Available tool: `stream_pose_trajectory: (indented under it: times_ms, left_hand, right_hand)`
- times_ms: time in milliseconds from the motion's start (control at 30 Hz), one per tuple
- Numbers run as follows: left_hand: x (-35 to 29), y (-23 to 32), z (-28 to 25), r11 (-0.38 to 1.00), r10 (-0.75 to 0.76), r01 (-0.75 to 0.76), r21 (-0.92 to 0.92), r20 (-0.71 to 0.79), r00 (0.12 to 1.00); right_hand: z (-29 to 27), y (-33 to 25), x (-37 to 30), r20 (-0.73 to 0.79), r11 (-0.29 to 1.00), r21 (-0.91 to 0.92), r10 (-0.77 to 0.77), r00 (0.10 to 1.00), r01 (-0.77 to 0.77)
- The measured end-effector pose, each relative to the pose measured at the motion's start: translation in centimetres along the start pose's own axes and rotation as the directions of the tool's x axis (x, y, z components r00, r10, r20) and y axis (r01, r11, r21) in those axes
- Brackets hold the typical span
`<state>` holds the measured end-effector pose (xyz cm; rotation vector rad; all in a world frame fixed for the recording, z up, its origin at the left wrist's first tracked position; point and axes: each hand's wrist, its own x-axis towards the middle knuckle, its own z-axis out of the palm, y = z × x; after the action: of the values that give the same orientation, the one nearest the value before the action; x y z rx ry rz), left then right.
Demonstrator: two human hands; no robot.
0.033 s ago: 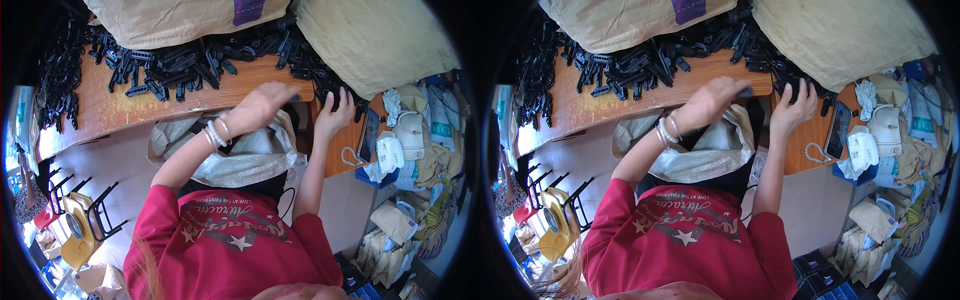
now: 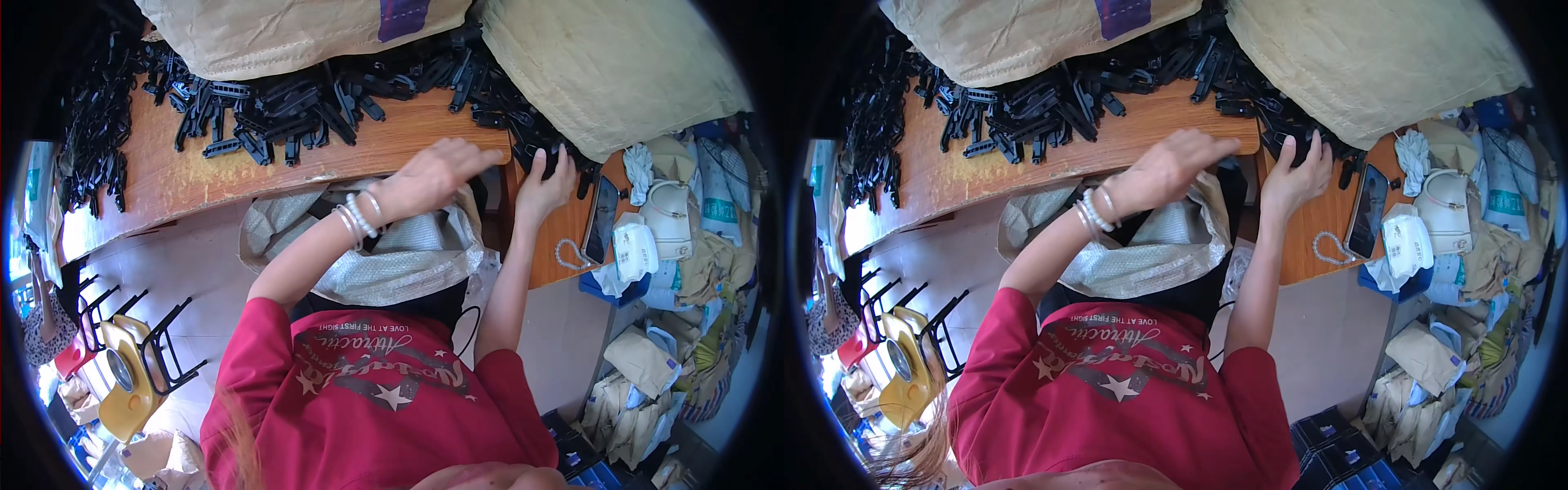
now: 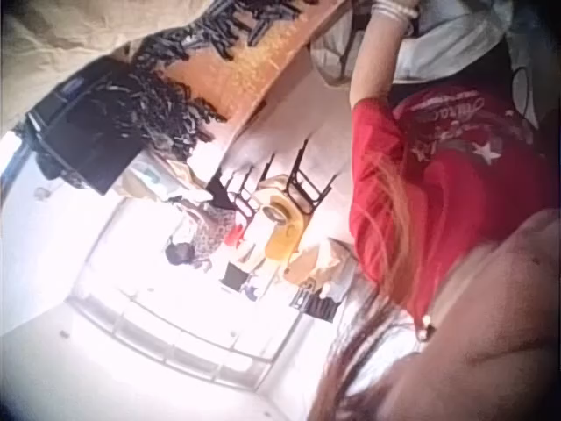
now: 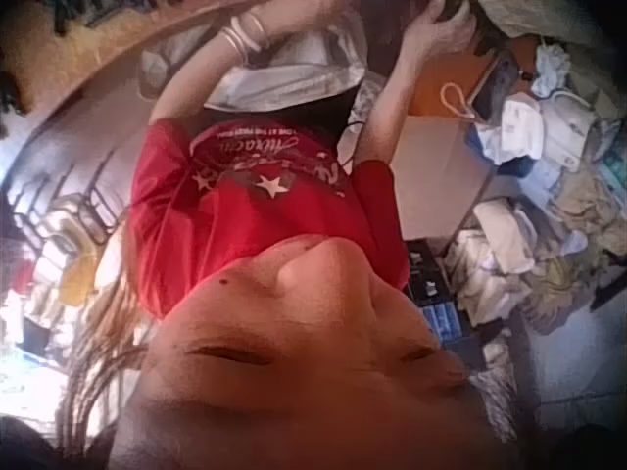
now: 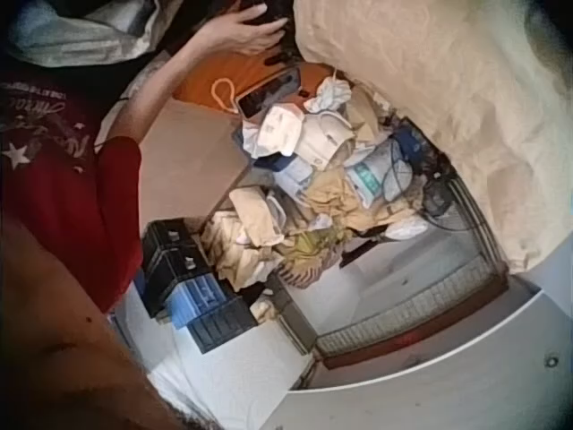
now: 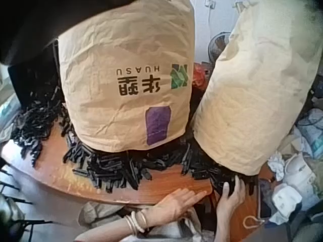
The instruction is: Inspecting, clicking together, and bagging small black plastic clips at a workbench.
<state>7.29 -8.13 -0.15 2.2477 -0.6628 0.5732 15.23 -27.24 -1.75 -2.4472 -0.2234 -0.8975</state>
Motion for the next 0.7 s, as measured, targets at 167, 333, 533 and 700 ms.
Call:
stream_pose_trajectory:
  times_ms: [167,333,533,700]
  left_hand:
    - [1.8,-1.1,2.2,0.993,0.082,-0.091,0.071,0.121,0.989]
    - [0.9,-1.6,2.1,0.994,0.094,-0.098,0.048,0.084,0.992]
    - [-0.1,-1.7,1.2,1.000,0.019,-0.019,0.011,0.032,0.999]
    - [0.0,-2.4,0.7,0.994,-0.088,0.078,-0.079,-0.127,0.988]
  right_hand:
    - [3.2,-0.2,0.0,-0.037,0.994,0.104,0.031,0.999,-0.027]
    - [2.7,-1.5,-0.1,0.061,0.973,0.230,-0.045,0.997,0.029]
    - [4.0,-4.3,0.9,0.076,0.897,0.424,-0.175,0.982,0.127]
    - [5.8,-6.4,2.5,0.134,0.761,0.616,-0.359,0.924,0.206]
